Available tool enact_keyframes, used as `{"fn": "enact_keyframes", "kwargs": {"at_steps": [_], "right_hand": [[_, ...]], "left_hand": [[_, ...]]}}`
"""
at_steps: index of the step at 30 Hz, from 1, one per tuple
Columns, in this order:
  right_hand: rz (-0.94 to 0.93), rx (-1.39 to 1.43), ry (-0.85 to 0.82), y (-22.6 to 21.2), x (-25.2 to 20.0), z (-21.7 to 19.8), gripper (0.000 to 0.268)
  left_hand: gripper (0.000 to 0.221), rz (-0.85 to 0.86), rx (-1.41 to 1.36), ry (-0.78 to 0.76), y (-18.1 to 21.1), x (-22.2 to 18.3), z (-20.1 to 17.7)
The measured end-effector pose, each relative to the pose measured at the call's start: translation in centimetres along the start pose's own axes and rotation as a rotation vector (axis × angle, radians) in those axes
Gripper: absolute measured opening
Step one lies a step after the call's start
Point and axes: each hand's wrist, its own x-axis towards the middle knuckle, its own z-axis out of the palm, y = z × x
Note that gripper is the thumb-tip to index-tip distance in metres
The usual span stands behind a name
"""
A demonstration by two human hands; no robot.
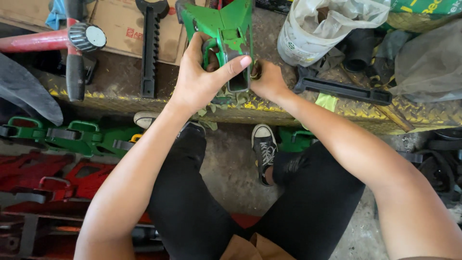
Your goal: The recorder cleans a green metal jack stand with a yellow cloth at a workbench.
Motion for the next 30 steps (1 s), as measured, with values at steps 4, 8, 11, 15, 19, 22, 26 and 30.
{"fn": "enact_keyframes", "kwargs": {"at_steps": [4, 8, 11, 15, 19, 22, 26, 30], "right_hand": [[0.067, 0.097, 0.050, 1.1, 0.1, 0.7, 0.024], [-0.155, 0.213, 0.156, -4.0, -2.1, -1.9, 0.034], [-0.361, 0.286, 0.114, -7.4, -3.7, -4.0, 0.042], [-0.441, 0.199, 0.152, -8.4, -3.9, -4.8, 0.043], [-0.695, 0.073, 0.135, -6.9, -2.5, -5.2, 0.057], [-0.761, -0.033, 0.094, -5.1, -1.8, -5.1, 0.061], [-0.626, -0.112, 0.004, -2.3, -0.7, -4.0, 0.060], [-0.574, -0.159, -0.025, -0.4, -0.1, -3.7, 0.053]], "left_hand": [[0.057, 0.000, 0.006, -0.001, 0.1, 0.1, -0.1], [0.056, 0.036, -0.018, -0.004, -0.1, 0.2, -0.1], [0.058, 0.074, -0.092, -0.001, -0.3, 0.3, -0.1], [0.055, 0.013, 0.016, 0.045, -0.6, 0.9, -0.1], [0.053, 0.022, 0.005, 0.070, -0.4, 0.9, 0.0], [0.052, 0.024, 0.019, 0.062, -0.5, 0.7, 0.0], [0.051, 0.015, -0.046, 0.033, 0.1, 0.5, 0.1], [0.051, 0.046, 0.010, 0.036, 0.5, 0.2, 0.2]]}}
